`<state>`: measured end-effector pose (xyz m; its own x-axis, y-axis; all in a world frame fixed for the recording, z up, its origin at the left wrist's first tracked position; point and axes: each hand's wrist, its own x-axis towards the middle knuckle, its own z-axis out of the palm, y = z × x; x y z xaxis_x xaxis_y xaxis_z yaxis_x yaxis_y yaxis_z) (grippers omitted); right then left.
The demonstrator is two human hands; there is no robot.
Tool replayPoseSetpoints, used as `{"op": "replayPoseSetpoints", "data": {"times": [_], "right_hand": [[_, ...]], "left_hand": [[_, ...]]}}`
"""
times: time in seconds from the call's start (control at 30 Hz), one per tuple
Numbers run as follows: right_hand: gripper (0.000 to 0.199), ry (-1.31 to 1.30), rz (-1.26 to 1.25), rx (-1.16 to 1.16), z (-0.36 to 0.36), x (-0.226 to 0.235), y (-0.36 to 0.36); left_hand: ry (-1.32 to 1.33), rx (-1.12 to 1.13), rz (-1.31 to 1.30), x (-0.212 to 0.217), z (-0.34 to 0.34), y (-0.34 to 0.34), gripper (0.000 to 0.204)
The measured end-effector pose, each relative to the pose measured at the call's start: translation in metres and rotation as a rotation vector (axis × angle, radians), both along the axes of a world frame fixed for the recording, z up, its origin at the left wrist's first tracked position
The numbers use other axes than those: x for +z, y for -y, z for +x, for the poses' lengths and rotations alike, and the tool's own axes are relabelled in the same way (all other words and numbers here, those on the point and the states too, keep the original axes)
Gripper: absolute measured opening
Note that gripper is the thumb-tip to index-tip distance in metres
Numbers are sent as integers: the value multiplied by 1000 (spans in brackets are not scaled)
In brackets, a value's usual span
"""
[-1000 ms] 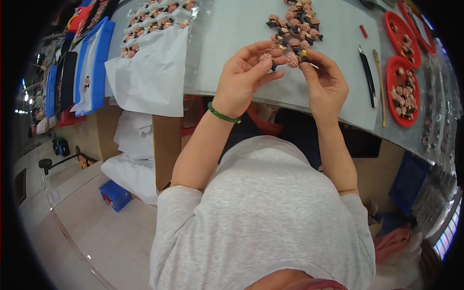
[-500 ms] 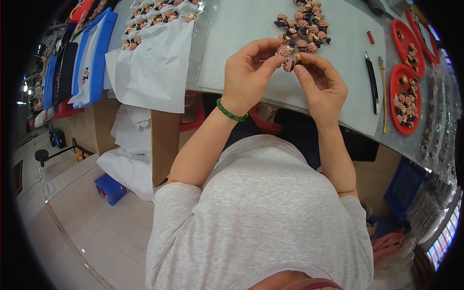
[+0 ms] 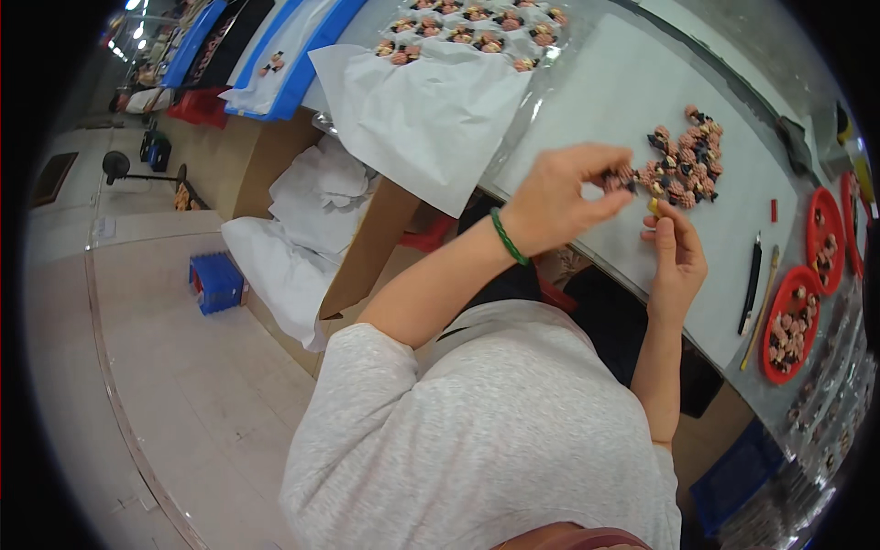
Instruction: The person assembles miniature figurine pieces by attaching components together by hand, trims them using a craft knife, and places the assembled figurines into a plastic packaging tray.
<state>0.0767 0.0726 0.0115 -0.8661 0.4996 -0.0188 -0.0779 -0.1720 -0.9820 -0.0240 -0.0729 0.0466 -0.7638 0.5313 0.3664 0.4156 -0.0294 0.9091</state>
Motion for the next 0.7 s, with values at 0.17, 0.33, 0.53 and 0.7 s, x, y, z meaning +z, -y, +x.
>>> {"op": "replayPoseSetpoints", "data": {"times": [0.17, 0.33, 0.53, 0.7], "right_hand": [[21, 3, 306, -43, 6, -16, 2], [20, -4, 299, -24, 1, -15, 3], [19, -47, 299, 5, 2, -19, 3], [19, -11, 341, 3, 9, -20, -1]], "left_hand": [[-305, 535, -181, 27, -89, 67, 32], [-407, 736, -673, 13, -146, 104, 28], [-678, 780, -1017, -15, -150, 103, 31], [-372, 629, -1159, -24, -143, 82, 69]]}}
